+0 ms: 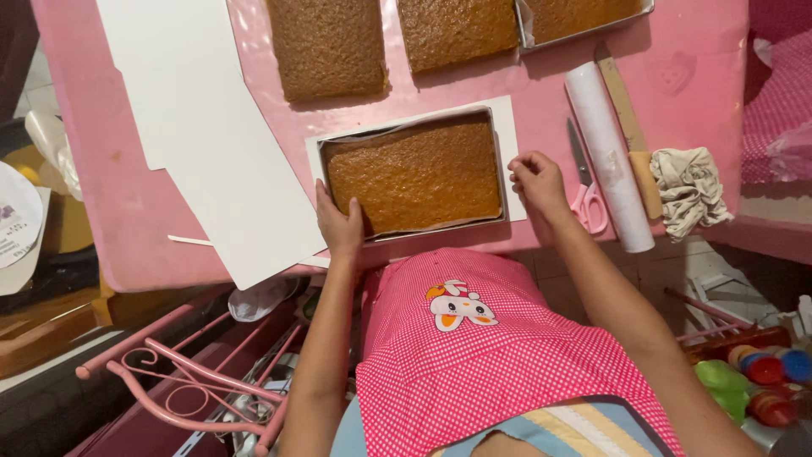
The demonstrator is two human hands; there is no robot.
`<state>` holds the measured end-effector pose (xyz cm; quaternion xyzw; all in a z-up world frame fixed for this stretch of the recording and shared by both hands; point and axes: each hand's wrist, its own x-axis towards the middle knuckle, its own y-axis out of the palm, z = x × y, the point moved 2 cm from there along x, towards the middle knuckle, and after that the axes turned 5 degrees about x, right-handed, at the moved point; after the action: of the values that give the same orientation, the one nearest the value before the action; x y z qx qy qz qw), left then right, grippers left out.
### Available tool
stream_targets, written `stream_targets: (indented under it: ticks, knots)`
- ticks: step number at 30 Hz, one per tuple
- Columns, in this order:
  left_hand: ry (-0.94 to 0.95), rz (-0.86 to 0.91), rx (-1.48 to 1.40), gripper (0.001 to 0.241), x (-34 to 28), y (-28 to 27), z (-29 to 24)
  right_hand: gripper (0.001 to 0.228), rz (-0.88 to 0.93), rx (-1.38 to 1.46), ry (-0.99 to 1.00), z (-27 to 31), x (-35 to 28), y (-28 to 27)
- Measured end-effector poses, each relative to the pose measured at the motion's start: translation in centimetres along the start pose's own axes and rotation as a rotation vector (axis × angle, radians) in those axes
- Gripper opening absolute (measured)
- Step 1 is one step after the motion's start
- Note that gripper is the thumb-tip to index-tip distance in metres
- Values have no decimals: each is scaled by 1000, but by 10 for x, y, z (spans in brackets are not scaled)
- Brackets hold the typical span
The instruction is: The person trims the edges of cake slabs in rectangular pans using a knife and then cuts strips of white paper with scissors.
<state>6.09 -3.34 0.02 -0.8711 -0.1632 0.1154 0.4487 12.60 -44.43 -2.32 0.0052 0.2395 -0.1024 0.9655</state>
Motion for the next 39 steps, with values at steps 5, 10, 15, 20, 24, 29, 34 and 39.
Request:
stream_targets:
  ticks: [5,10,15,20,24,29,34,39]
  knots:
    - [-129,47,-5,77,2,4,1,10,105,-4,-16,-1,8,6]
    - [-136,38,74,74,-1,-4,-15,15,174,-83,-79,5,20,12]
    - [-93,-13,161,72,-5,-8,-26,17,86,-70,-81,18,25,22]
    - [-14,-27,252,80,-3,-12,-37,31,-16,-111,-292,48,13,47]
    - [25,81,150,85,23,-18,-51,53,59,-226,-536,57,14,64]
    - [124,60,102,84,62,-10,-48,54,139,-218,-527,58,33,77]
    - [156,84,55,85,80,-8,-45,51,139,-223,-541,61,33,86]
    - [191,40,-10,72,84,-7,-43,41,101,-349,-596,72,35,91]
